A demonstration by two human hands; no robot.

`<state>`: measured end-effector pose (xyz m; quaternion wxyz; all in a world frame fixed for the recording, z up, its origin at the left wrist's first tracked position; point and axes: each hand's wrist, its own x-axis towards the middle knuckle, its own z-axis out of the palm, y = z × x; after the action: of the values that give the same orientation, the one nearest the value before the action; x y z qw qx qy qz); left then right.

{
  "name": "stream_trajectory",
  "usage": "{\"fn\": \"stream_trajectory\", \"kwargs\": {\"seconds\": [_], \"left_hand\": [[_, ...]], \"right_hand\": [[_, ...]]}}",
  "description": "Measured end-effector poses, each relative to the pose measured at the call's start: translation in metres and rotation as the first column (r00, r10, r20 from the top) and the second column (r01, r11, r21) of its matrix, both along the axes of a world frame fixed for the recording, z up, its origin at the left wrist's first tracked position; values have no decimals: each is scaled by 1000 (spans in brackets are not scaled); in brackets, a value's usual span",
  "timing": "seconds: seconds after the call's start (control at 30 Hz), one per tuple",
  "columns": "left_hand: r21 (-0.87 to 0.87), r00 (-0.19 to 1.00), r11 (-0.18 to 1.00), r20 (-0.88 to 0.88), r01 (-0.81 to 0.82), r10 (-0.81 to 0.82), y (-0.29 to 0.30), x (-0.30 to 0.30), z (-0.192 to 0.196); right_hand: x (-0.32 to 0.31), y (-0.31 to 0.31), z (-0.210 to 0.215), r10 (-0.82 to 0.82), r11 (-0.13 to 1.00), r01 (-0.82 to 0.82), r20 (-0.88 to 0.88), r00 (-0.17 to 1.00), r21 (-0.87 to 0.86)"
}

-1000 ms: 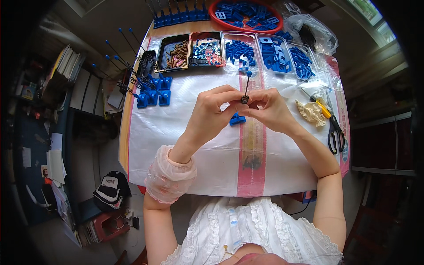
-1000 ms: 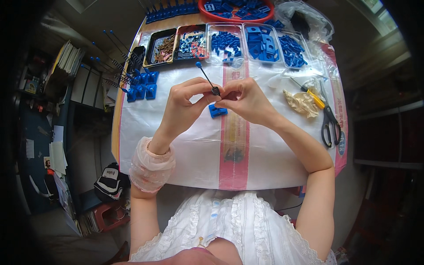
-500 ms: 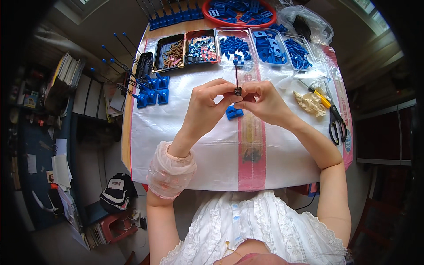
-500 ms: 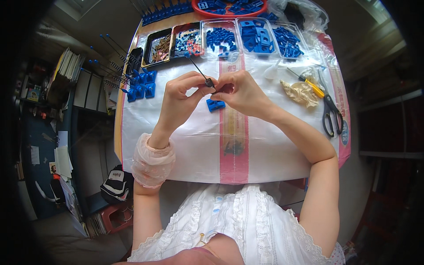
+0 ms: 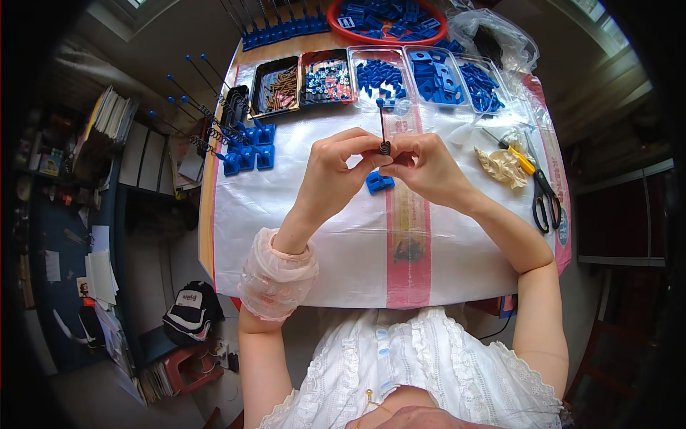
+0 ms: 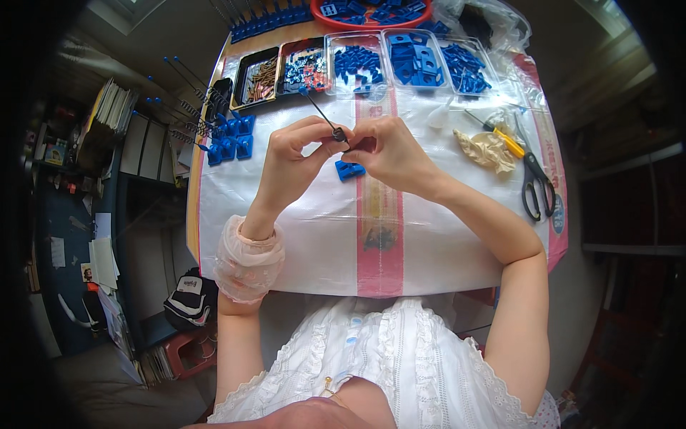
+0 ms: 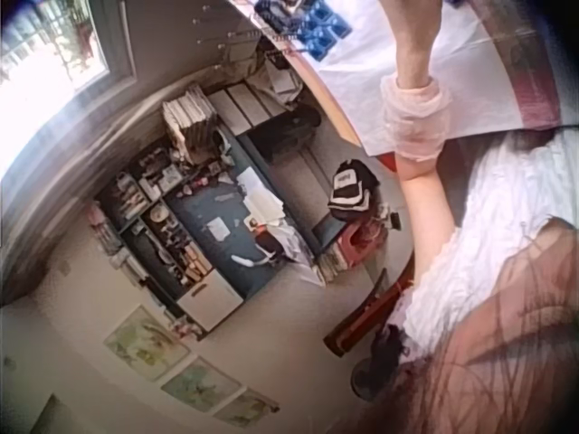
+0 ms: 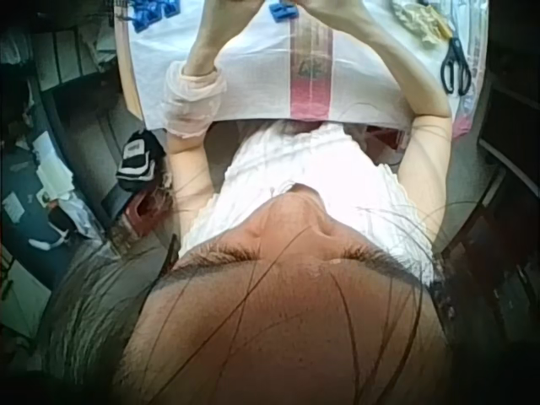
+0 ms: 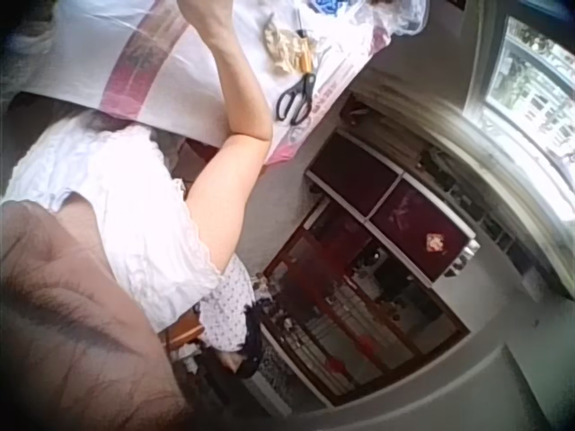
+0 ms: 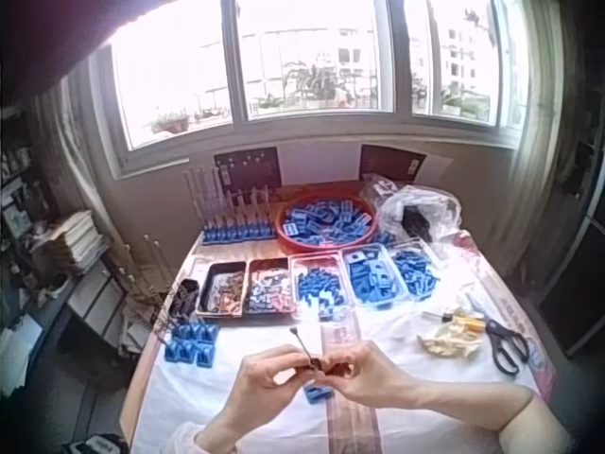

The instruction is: Assembling blue plastic housings and wiring components at a workbench.

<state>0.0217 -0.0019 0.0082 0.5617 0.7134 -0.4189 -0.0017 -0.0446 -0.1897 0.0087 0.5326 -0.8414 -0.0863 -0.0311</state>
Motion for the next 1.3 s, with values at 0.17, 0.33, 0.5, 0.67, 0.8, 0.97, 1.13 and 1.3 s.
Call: {"fn": "stream_trajectory", "kwargs": {"seconds": [0.17, 0.33, 0.5, 0.67, 0.8, 0.97, 1.13, 1.3], "left_hand": [[1, 1000, 1000, 5, -16, 16, 1, -2, 2], [13, 1000, 1000, 3, -14, 14, 2, -1, 2], [1, 1000, 1000, -26, 13, -13, 3, 0, 1], [23, 1000, 1000, 25, -4, 4, 2, -1, 2], [11, 999, 1000, 51, -13, 13, 1, -2, 3], [10, 998, 999, 59, -32, 31, 1, -4, 4], [17, 997, 999, 65, -31, 30, 1, -3, 3], [10, 999, 1000, 35, -13, 12, 1, -1, 3]], "right_hand": [[-2, 3, 3, -33, 999, 33, -19, 999, -9], [3, -6, -4, 39, 991, -25, -110, 993, 129], [4, -5, -10, 34, 973, -11, -97, 995, 228], [2, -3, -3, 34, 998, -33, -31, 999, 59], [1, 0, 0, 4, 1000, -3, -9, 1000, 9], [-5, 8, 5, -89, 996, 89, -56, 994, -4], [-1, 1, -7, -47, 984, 65, -116, 992, 163], [6, -6, -18, 35, 986, -22, -73, 997, 162]]}}
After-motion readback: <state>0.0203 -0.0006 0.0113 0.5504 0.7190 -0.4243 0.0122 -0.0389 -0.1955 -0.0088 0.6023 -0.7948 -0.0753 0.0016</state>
